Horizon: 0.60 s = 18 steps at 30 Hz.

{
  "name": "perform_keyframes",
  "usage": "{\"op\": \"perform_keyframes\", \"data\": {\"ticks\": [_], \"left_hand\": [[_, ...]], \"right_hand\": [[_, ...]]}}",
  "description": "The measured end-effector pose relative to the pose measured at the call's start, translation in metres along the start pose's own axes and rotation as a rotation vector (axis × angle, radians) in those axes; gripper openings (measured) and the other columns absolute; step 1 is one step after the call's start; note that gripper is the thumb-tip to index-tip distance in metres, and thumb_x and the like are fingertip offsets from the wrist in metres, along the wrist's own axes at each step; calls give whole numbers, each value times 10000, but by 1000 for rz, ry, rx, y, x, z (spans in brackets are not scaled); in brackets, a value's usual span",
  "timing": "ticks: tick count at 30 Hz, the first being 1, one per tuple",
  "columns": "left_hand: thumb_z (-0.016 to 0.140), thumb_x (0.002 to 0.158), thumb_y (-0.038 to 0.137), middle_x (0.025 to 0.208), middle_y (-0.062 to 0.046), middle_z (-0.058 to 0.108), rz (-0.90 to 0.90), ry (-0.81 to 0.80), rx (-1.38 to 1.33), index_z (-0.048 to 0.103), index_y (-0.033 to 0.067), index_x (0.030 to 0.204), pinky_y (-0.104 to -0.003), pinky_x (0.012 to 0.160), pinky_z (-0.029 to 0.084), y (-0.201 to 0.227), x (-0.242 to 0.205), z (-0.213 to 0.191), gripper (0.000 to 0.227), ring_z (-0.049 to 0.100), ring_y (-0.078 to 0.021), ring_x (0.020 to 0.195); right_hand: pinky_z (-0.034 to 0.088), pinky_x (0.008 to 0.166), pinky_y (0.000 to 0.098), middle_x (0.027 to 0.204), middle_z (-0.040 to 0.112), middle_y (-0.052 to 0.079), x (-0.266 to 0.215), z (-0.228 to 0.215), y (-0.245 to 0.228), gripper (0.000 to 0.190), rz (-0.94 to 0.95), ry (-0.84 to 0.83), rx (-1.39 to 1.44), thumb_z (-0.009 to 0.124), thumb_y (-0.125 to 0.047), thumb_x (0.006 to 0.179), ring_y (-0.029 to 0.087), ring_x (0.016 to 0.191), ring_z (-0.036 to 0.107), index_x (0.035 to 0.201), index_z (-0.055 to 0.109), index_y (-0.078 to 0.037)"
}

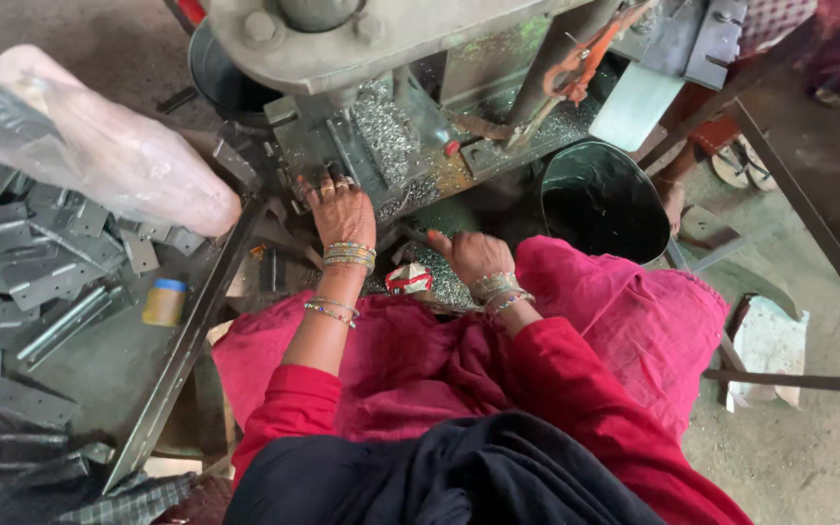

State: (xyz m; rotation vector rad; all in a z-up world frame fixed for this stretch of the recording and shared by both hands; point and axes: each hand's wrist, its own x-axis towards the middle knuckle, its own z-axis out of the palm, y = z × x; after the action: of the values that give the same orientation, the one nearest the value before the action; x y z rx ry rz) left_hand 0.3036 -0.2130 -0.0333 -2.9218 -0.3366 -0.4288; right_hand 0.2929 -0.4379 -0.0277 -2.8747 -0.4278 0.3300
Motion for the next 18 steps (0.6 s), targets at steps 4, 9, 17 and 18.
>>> {"op": "perform_keyframes", "data": {"ticks": [4, 9, 17, 18], "left_hand": [[527, 982, 229, 1249, -90, 716, 50, 100, 38, 774, 100, 1088, -650, 1203, 201, -11, -11, -1, 298, 568, -282, 1298], [534, 979, 195, 1254, -42, 711, 52, -65, -12, 767, 143, 1153, -682, 1223, 157, -16, 7, 8, 296, 562, -268, 1334], [571, 942, 196, 1462, -47, 597, 15, -47, -38, 694, 112, 1308, -716, 1163, 110, -31, 30, 39, 395, 452, -309, 1419], [580, 949, 195, 1483, -52, 589, 26, -59, -40, 688, 93, 1333, -717, 1169, 110, -29, 32, 42, 412, 459, -318, 1408]], "right_hand": [[587, 756, 475, 903, 756, 184, -21, 19, 11, 837, -7, -19, 34, 328, -743, 991, 357, 901, 742, 879, 783, -49], [578, 740, 459, 889, 751, 168, -10, -10, -15, 843, 10, 85, 173, 390, -776, 918, 335, 886, 738, 865, 777, -29], [576, 717, 418, 827, 776, 78, -10, -3, 3, 746, 94, -66, 251, 446, -793, 775, 245, 797, 773, 825, 807, -142], [573, 733, 417, 827, 775, 84, -13, 3, 6, 768, 95, -60, 221, 427, -795, 827, 252, 813, 766, 820, 810, -130]]}}
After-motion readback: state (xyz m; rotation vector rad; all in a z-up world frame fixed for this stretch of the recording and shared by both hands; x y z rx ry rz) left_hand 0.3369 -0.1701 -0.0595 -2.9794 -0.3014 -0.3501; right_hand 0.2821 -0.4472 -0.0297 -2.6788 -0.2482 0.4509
